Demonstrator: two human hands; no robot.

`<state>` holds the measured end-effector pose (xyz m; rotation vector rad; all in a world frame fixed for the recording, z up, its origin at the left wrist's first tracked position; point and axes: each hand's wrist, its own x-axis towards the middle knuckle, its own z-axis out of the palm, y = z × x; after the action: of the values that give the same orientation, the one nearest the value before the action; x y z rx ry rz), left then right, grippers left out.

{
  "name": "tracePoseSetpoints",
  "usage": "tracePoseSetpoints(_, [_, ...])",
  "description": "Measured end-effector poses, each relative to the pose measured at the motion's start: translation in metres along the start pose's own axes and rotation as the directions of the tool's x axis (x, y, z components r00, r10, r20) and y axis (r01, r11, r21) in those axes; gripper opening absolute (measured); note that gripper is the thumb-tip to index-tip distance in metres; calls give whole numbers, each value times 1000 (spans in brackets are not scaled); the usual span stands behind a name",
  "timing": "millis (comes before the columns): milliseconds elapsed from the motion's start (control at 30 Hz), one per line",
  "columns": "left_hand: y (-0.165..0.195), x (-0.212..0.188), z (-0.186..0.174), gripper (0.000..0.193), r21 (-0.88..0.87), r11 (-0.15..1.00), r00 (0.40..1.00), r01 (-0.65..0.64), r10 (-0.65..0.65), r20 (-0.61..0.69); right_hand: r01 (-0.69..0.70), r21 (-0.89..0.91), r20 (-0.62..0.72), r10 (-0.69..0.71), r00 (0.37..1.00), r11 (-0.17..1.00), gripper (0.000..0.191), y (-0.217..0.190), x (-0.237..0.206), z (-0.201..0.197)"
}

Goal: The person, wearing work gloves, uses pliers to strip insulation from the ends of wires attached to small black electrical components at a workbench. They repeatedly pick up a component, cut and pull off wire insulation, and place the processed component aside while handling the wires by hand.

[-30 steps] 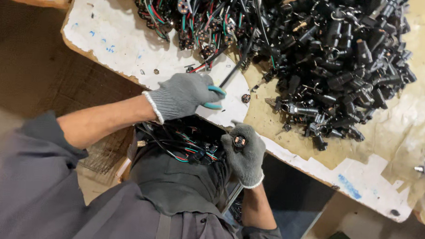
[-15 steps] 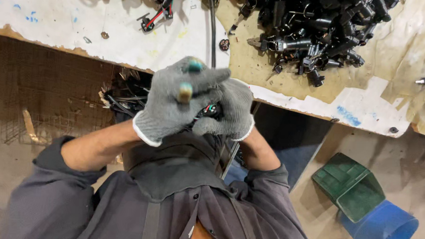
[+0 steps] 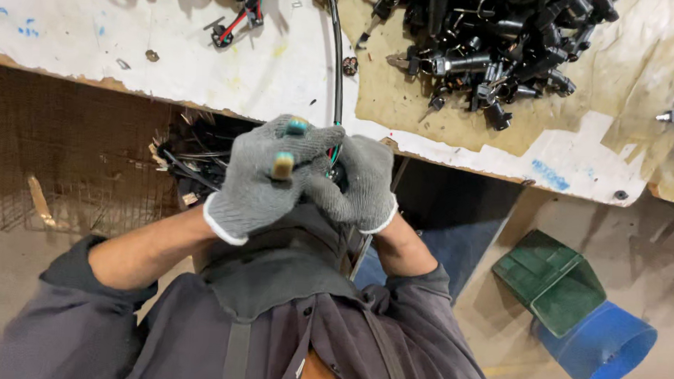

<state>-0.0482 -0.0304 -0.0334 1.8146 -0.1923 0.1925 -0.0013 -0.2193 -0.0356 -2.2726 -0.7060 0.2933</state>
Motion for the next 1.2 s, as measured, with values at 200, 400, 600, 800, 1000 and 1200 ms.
tracePoseSetpoints(200, [24, 39, -37, 38, 156, 966, 961, -206, 170, 220, -55, 437, 180, -27, 983, 898, 52, 5, 5, -11])
tracePoseSetpoints(400, [46, 13, -43, 32, -650, 751, 980, -116, -18, -196, 206, 87, 112, -215, 970, 975, 51, -9, 11, -5])
tracePoseSetpoints(600, [23, -13, -2, 29, -554, 744, 742, -374, 598, 302, 421, -130, 345, -357, 868, 898, 43, -13, 5, -5])
tracePoseSetpoints(800, [47, -14, -23, 30, -480, 779, 727, -403, 591, 349, 531, -114, 467, -427, 775, 839, 29, -11, 12, -15])
tracePoseSetpoints(1000, [65, 20, -40, 26, -291, 925, 892, -244, 331, 307, 639, 31, 476, -574, 666, 768, 30, -24, 19, -6])
tracePoseSetpoints(1200, [-43, 55, -86, 29, 874, 487, 1000, 7, 10, -14, 453, -141, 254, -410, 876, 880, 51, 1, 31, -36])
